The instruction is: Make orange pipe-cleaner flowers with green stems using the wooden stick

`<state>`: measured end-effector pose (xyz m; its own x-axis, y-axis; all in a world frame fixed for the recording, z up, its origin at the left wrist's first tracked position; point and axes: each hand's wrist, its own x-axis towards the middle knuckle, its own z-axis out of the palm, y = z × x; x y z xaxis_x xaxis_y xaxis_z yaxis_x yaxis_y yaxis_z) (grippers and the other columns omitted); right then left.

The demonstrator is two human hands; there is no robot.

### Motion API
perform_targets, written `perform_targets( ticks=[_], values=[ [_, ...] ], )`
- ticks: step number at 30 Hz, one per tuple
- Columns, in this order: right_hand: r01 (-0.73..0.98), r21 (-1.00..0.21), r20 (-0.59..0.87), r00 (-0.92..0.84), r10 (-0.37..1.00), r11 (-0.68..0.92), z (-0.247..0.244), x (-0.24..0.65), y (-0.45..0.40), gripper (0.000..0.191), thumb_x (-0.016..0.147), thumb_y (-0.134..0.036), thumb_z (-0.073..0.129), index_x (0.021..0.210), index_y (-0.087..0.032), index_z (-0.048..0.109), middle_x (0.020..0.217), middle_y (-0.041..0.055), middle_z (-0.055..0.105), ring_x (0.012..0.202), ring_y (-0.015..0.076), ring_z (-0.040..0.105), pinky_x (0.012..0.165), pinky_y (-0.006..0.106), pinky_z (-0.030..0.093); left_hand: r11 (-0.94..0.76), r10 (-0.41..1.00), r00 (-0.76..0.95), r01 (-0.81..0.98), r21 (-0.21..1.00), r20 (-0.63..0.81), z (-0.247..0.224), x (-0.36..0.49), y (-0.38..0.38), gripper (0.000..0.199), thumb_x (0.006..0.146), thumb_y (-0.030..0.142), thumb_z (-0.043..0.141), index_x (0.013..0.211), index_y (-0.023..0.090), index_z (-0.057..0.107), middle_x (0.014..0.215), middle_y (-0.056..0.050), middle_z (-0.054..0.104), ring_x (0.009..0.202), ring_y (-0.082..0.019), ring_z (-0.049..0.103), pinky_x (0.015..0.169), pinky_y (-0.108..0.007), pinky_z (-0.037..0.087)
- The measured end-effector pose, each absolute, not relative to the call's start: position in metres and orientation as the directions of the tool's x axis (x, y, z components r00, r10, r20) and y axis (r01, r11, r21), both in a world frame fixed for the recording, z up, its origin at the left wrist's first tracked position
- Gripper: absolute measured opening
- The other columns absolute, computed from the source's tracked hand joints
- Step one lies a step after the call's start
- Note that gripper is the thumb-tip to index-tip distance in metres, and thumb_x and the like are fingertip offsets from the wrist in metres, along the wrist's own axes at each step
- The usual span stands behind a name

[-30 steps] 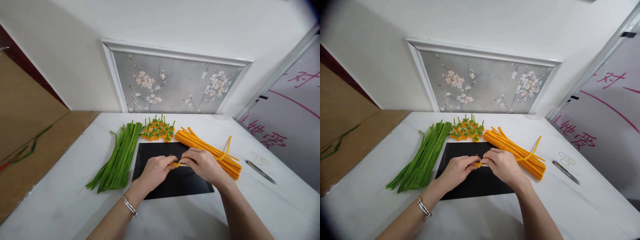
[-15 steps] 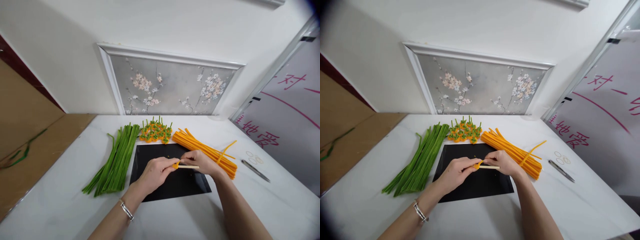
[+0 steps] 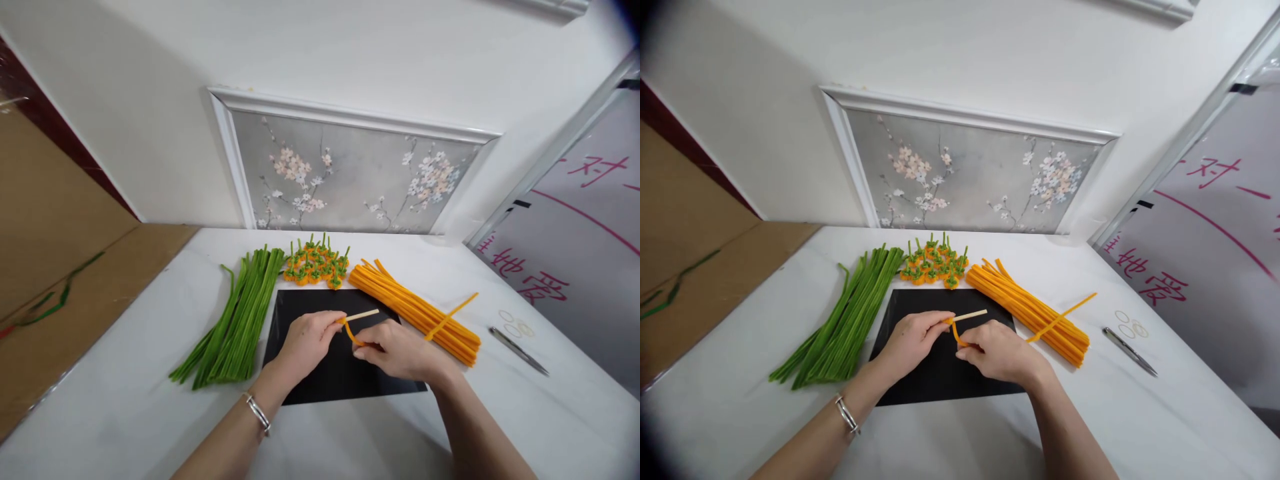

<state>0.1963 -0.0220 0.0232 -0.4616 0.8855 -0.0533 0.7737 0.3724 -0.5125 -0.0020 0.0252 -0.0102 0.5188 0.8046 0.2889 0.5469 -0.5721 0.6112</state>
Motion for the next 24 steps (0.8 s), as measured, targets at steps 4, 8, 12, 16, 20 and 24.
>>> perform_targets(
  ticks=[4,8,12,16,20,24],
  values=[
    [0.824,-0.385,0.034,-0.437,0.899,0.415,0.028,0.194,-0.025,0.028,0.093,-0.024,0.049,0.067,-0.020,0.059,0.060,-0.0019,0.058,0.056,0.0120,0.052,0.055,0.024,0.030,-0.620,0.781,0.527,0.583,0.525,0.335,-0.014,-0.002,0.025,0.023,0.090,0.017,0.054,0.107,0.022,0.070,0.102,-0.003,0.076,0.090,-0.020,0.071,0.081,-0.030,0.053],
    [0.802,-0.414,0.180,-0.393,0.902,0.432,0.023,0.197,-0.021,0.023,0.096,-0.025,0.048,0.085,-0.021,0.068,0.080,0.0019,0.068,0.072,0.0148,0.063,0.065,0.024,0.040,-0.676,0.735,0.572,0.578,0.456,0.364,-0.016,-0.002,0.025,0.022,0.090,0.016,0.055,0.106,0.021,0.070,0.105,-0.004,0.075,0.093,-0.020,0.071,0.082,-0.031,0.054],
    [0.774,-0.469,0.316,-0.302,0.899,0.425,0.018,0.203,-0.015,0.020,0.095,-0.029,0.052,0.090,-0.022,0.070,0.086,0.0020,0.070,0.075,0.0144,0.064,0.072,0.023,0.045,-0.707,0.705,0.605,0.556,0.437,0.370,-0.014,-0.002,0.025,0.020,0.089,0.015,0.057,0.104,0.021,0.070,0.101,-0.003,0.075,0.089,-0.020,0.070,0.080,-0.030,0.053],
    [0.752,-0.507,0.351,-0.265,0.898,0.421,0.017,0.206,-0.012,0.020,0.093,-0.031,0.055,0.086,-0.023,0.071,0.085,0.0018,0.070,0.074,0.0137,0.064,0.071,0.023,0.047,-0.738,0.667,0.668,0.529,0.419,0.330,-0.011,0.000,0.024,0.018,0.089,0.013,0.057,0.098,0.022,0.070,0.091,-0.001,0.076,0.080,-0.018,0.069,0.076,-0.030,0.050],
    [0.736,-0.553,0.335,-0.233,0.913,0.390,0.016,0.207,-0.009,0.017,0.091,-0.031,0.058,0.084,-0.023,0.071,0.086,0.0013,0.071,0.076,0.0141,0.065,0.072,0.023,0.048,-0.752,0.638,0.702,0.480,0.452,0.316,-0.007,0.003,0.020,0.018,0.089,0.010,0.054,0.094,0.020,0.068,0.091,-0.002,0.074,0.081,-0.018,0.068,0.076,-0.029,0.048],
    [0.738,-0.588,0.263,-0.215,0.941,0.332,0.014,0.208,-0.006,0.019,0.090,-0.032,0.057,0.082,-0.022,0.071,0.086,0.0014,0.072,0.076,0.0155,0.065,0.072,0.024,0.047,-0.736,0.650,0.702,0.486,0.472,0.291,-0.004,0.005,0.015,0.020,0.090,0.011,0.050,0.096,0.020,0.066,0.089,-0.002,0.072,0.078,-0.017,0.067,0.069,-0.025,0.048]
  ],
)
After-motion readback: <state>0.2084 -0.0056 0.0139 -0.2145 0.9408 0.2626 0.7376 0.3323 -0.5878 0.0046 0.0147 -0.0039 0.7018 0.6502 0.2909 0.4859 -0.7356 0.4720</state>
